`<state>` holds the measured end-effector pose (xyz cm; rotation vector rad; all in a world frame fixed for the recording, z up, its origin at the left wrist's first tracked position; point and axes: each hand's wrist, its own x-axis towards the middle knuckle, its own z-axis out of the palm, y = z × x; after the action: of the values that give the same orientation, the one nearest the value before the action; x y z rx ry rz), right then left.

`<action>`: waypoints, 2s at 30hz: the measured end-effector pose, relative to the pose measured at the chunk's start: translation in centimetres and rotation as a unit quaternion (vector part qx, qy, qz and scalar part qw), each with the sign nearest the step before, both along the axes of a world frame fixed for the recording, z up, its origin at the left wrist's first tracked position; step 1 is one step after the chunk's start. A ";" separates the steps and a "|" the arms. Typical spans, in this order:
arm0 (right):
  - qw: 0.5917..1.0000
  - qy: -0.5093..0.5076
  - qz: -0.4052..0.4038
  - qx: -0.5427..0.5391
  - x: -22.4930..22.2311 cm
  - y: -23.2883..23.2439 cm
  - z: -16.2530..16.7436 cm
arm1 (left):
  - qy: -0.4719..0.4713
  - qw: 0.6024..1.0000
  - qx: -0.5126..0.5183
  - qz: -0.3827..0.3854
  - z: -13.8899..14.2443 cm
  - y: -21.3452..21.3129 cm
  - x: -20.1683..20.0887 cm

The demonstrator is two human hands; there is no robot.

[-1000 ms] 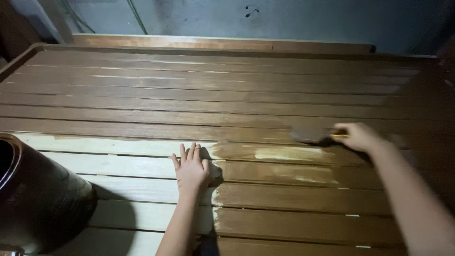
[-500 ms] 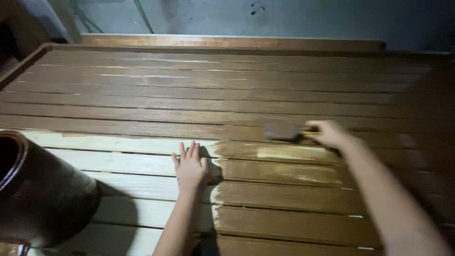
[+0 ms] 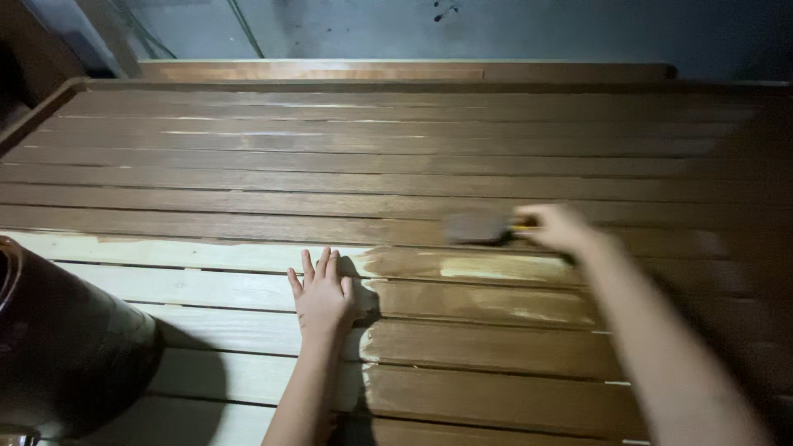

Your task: The person applies brown wood stain with a brush to the slatted top of a wooden bench, brushing along the planks to coat the bare wood. They then move to the lower slatted shelf and continue brushing stain onto it, dipping the brush into the stain can.

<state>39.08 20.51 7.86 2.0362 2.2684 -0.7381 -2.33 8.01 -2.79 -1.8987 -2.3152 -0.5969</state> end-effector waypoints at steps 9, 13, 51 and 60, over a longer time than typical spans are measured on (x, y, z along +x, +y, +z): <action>0.998 -0.022 0.055 -0.003 -4.5 -0.9 0.5 | -0.003 0.999 0.041 0.001 -0.8 0.3 -1.1; 0.997 -0.015 -0.074 -0.007 10.4 -2.0 -0.2 | 0.004 1.000 0.014 0.006 -0.6 0.3 -0.8; 0.997 -0.019 0.061 -0.037 -5.2 2.3 1.1 | 0.040 0.999 0.011 0.024 -0.2 0.4 -1.2; 0.982 -0.172 -0.072 0.001 6.2 -0.8 6.0 | 0.048 0.998 0.020 0.021 -0.5 0.2 -0.8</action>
<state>45.24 19.73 13.87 2.1461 1.9514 -0.3501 -3.17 8.22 -3.31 -1.8148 -2.2606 -0.5306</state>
